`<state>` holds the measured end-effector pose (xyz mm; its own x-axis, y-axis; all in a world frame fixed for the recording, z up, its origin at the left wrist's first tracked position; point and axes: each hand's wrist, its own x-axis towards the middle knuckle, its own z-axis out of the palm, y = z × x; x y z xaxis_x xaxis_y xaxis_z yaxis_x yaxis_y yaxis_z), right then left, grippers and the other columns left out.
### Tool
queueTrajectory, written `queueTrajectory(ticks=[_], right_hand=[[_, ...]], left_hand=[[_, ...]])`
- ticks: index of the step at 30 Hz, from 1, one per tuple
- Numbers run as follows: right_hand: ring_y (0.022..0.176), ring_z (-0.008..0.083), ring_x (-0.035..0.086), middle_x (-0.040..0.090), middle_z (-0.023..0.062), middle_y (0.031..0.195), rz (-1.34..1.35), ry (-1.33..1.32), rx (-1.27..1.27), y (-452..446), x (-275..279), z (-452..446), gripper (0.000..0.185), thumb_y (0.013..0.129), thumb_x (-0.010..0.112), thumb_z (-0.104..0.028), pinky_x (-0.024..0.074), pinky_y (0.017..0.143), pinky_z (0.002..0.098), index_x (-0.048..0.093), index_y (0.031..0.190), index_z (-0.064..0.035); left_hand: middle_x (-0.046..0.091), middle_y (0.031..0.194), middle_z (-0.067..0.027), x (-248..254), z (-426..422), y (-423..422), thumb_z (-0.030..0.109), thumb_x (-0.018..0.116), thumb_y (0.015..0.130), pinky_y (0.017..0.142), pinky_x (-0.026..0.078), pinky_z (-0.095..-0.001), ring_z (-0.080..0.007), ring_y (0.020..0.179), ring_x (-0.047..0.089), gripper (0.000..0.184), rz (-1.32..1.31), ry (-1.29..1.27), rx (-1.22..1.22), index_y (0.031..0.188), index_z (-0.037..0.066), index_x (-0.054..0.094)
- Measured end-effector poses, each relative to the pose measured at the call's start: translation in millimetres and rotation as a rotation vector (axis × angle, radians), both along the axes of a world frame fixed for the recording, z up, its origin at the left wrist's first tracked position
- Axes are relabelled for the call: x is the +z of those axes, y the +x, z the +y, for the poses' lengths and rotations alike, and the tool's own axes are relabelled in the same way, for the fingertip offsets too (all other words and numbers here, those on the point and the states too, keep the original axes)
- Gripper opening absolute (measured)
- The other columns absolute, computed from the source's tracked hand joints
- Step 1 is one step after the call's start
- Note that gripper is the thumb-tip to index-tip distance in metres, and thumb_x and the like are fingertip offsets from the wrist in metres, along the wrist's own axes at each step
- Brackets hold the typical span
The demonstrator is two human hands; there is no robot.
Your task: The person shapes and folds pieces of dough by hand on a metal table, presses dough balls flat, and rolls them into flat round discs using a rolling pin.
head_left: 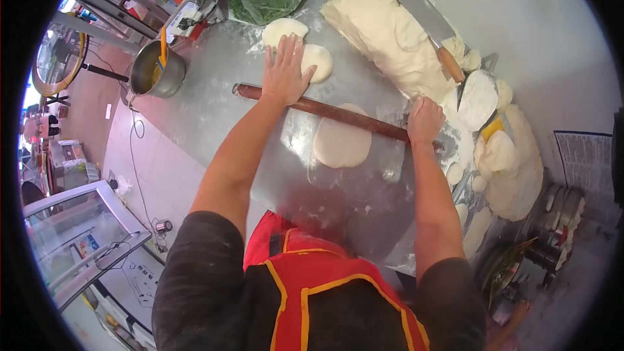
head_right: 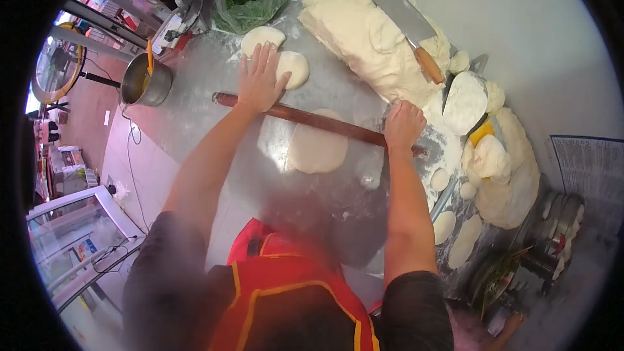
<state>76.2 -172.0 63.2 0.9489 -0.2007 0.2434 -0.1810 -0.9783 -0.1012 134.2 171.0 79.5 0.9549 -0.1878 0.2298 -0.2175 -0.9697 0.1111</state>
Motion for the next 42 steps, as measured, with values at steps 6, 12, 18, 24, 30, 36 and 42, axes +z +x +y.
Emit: queueTrajectory(ticks=[6, 12, 18, 24, 30, 36, 42], right_hand=[[0.13, 0.0391, 0.041, 0.048, 0.0224, 0.137, 0.008, 0.054, 0.24, -120.6, -2.8, 16.7, 0.049, 0.094, 0.052, -0.028, 0.0282, 0.109, 0.0524, 0.046, 0.134, -0.0001], [0.136, 0.0389, 0.036, 0.042, 0.024, 0.144, 0.108, 0.145, 0.279, -244.1, 17.5, 41.4, 0.057, 0.094, 0.053, -0.027, 0.0221, 0.113, 0.0537, 0.039, 0.142, 0.001], [0.136, 0.0362, 0.038, 0.042, 0.0211, 0.145, 0.164, 0.074, 0.18, -123.2, 12.2, 25.4, 0.057, 0.095, 0.052, -0.027, 0.0228, 0.113, 0.0532, 0.037, 0.143, 0.0004], [0.134, 0.0321, 0.042, 0.046, 0.0189, 0.143, 0.14, 0.162, 0.251, -202.8, 7.7, 35.7, 0.055, 0.095, 0.053, -0.03, 0.0239, 0.113, 0.0529, 0.042, 0.141, -0.0019], [0.111, 0.0345, 0.058, 0.06, 0.0202, 0.122, 0.324, 0.583, 0.292, -66.8, 6.7, 97.1, 0.063, 0.081, 0.071, -0.034, 0.0438, 0.097, 0.045, 0.052, 0.129, 0.0021], [0.106, 0.0338, 0.061, 0.064, 0.0166, 0.114, 0.707, 0.153, 0.952, -41.1, -2.6, 208.8, 0.048, 0.07, 0.078, -0.031, 0.0475, 0.091, 0.0428, 0.067, 0.11, -0.0056], [0.098, 0.0311, 0.064, 0.067, 0.0179, 0.107, 0.451, 0.589, 0.732, -48.0, -9.4, 163.9, 0.039, 0.076, 0.074, -0.03, 0.0504, 0.082, 0.0412, 0.069, 0.106, -0.0052]], left_hand=[[0.035, 0.151, -0.0194, 1.8, 28.2, -116.5, 0.041, 0.053, 0.093, 0.117, 0.016, -0.0522, -0.0336, 0.144, 0.025, 0.07, 0.168, -0.127, -0.041, 0.147, 0.001, 0.031], [0.034, 0.15, -0.0226, -3.6, 52.0, -252.7, 0.037, 0.055, 0.091, 0.113, 0.021, -0.0569, -0.039, 0.142, 0.027, 0.067, 0.238, -0.276, -0.032, 0.144, 0.001, 0.035], [0.044, 0.144, -0.0174, 1.3, 18.7, -111.0, 0.04, 0.057, 0.092, 0.114, 0.022, -0.0522, -0.0315, 0.138, 0.035, 0.064, 0.047, -0.121, 0.017, 0.14, 0.0, 0.042], [0.054, 0.125, -0.0146, 0.8, 56.4, -201.6, 0.021, 0.061, 0.086, 0.109, 0.031, -0.0497, -0.0314, 0.124, 0.047, 0.046, 0.101, -0.207, -0.194, 0.128, 0.004, 0.054], [0.055, 0.098, -0.0113, 19.8, 53.4, -205.1, 0.008, 0.059, 0.077, 0.082, 0.047, -0.0427, -0.0303, 0.096, 0.054, 0.03, 0.209, -0.202, -0.291, 0.106, 0.007, 0.062], [0.054, 0.092, -0.0081, 39.8, 46.8, -266.4, 0.01, 0.058, 0.077, 0.076, 0.048, -0.0411, -0.0278, 0.09, 0.054, 0.022, 0.263, -0.261, -0.25, 0.098, 0.009, 0.062], [0.056, 0.094, -0.0074, 44.8, 46.2, -272.0, 0.01, 0.06, 0.075, 0.079, 0.047, -0.0408, -0.0276, 0.093, 0.055, 0.024, 0.295, -0.232, -0.248, 0.1, 0.01, 0.061]])
